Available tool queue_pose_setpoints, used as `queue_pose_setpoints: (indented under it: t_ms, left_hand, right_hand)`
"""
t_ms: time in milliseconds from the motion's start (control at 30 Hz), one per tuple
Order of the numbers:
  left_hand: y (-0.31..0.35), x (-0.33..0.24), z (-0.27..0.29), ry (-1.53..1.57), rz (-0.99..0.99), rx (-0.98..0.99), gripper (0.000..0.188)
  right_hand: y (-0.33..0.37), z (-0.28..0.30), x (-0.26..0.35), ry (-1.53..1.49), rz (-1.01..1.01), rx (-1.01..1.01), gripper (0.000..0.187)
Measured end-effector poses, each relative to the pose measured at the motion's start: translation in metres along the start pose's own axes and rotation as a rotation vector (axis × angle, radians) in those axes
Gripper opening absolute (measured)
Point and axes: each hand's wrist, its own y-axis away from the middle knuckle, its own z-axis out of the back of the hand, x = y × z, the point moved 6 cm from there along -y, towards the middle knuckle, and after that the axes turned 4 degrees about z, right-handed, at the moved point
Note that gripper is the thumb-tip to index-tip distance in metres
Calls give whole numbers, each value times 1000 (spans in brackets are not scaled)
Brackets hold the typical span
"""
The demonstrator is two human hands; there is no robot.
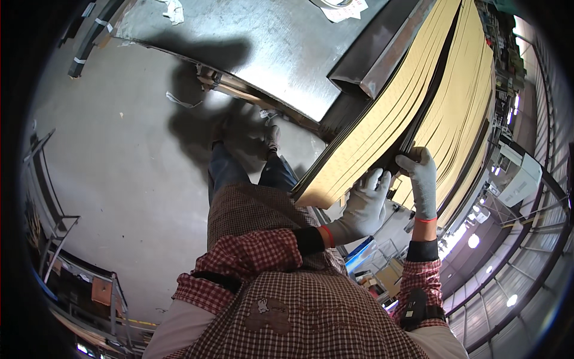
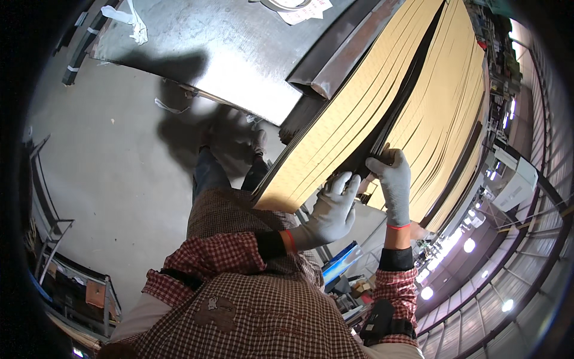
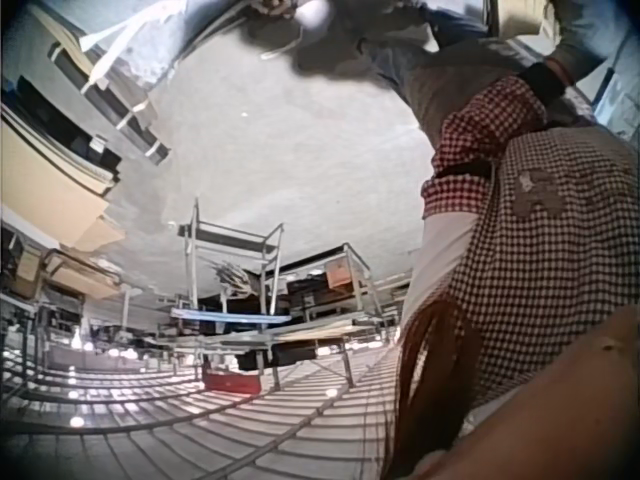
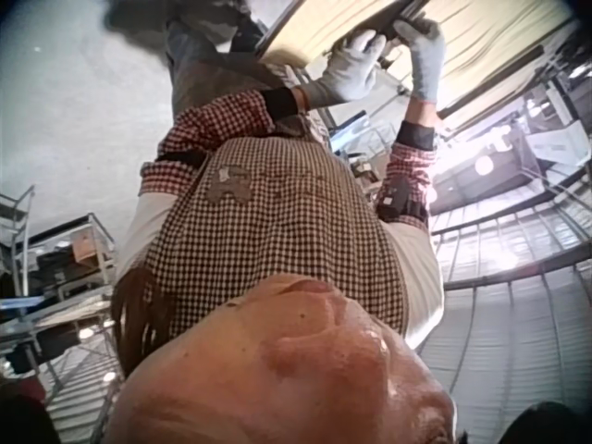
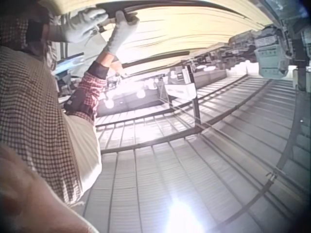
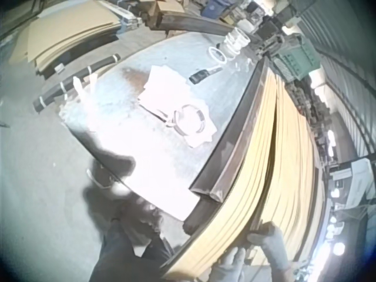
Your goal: Sorting and aligning narrow cardboard strips on a workbench in an industrial setting.
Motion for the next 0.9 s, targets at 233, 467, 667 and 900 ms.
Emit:
queue_pose_setpoints:
  t_ms: [233,467,667,900]
  left_hand:
    - [0,-2,2,2,-5,5,66]
    - [0,-2,2,23,-18,-5,68]
    - [1,0,0,17,11,27,70]
    - [1,0,1,-57,4,42,68]
  right_hand:
    - [0,-1,-2,-78,-25,16,23]
    - [1,1,-2,-121,-29,28,23]
    - [1,2,-4,-105,-37,27,22]
    - [1,2,-4,-84,-32,14,22]
